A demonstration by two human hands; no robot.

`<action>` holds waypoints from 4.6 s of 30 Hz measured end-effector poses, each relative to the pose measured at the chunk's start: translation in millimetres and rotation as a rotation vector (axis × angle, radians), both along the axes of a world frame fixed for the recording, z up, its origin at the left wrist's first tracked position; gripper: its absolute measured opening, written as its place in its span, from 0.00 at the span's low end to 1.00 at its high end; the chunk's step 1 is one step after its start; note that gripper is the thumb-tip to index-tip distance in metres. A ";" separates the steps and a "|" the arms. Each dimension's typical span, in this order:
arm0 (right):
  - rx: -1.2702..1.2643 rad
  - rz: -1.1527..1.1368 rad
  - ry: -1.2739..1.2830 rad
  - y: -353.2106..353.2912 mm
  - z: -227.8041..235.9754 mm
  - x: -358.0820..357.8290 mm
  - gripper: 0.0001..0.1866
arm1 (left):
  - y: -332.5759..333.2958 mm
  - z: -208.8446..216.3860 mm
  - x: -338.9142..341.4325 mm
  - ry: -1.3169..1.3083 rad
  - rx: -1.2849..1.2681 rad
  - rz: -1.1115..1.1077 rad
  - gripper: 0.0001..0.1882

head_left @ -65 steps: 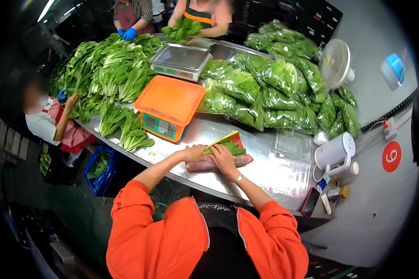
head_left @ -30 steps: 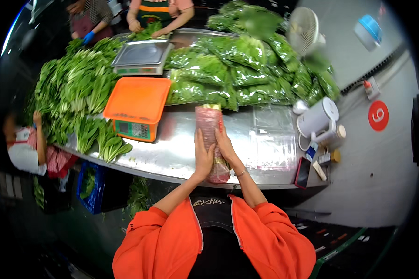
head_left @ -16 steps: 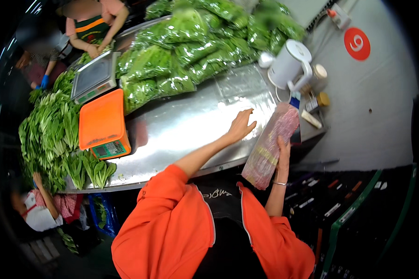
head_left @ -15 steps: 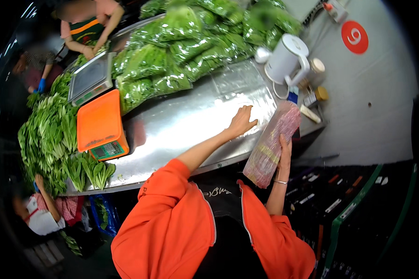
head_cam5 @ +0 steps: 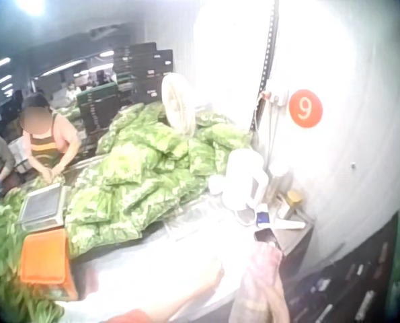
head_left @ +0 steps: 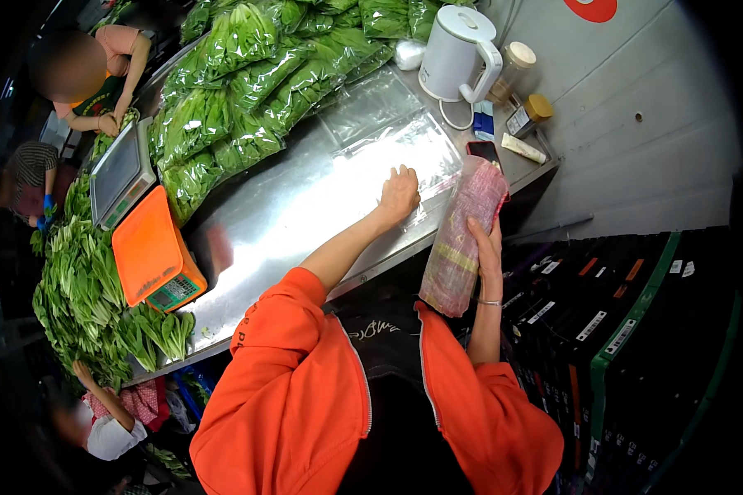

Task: The person selects bunches of leafy green vegetables, places them on a digital scale, then transfers them into plastic bags. The person ties the bags with rubber bands and sets the packaged vegetables aside on the counter.

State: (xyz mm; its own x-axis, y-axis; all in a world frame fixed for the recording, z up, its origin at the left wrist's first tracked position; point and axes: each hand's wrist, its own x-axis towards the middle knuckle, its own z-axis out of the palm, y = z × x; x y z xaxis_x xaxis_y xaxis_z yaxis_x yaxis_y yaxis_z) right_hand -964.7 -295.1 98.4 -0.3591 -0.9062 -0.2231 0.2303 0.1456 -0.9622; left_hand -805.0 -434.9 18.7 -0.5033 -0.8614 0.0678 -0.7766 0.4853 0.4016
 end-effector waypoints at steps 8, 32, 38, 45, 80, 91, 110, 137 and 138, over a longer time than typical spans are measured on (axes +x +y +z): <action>0.019 -0.050 -0.035 3.6 -6.2 -10.9 0.34 | -6.0 5.9 -2.8 0.044 -0.050 -0.042 0.18; 0.006 0.338 1.135 -7.2 25.4 23.2 0.48 | -24.0 21.4 22.7 0.569 0.122 0.028 0.08; -0.015 0.576 1.338 -12.7 39.6 41.2 0.47 | -7.0 43.7 54.9 0.613 0.025 0.055 0.06; -0.062 0.636 1.381 -25.9 28.3 58.1 0.47 | 13.4 60.0 91.5 0.492 -0.103 0.170 0.05; -0.246 0.742 0.048 -76.6 2.1 236.9 0.35 | 105.1 118.5 219.3 0.478 -0.556 0.400 0.06; -0.320 0.692 0.341 -79.9 -0.4 275.3 0.37 | 137.3 102.7 244.4 0.402 -0.555 0.707 0.35; -0.421 0.743 0.899 -82.6 -8.0 278.1 0.44 | 175.2 -38.7 201.5 0.678 0.303 0.583 0.14; -0.869 0.894 1.125 -70.6 -41.3 326.8 0.34 | 145.8 120.0 226.9 0.185 -0.315 0.661 0.27; -0.951 0.862 1.092 -71.2 -41.4 326.0 0.33 | 140.6 115.8 226.1 0.152 -0.318 0.681 0.24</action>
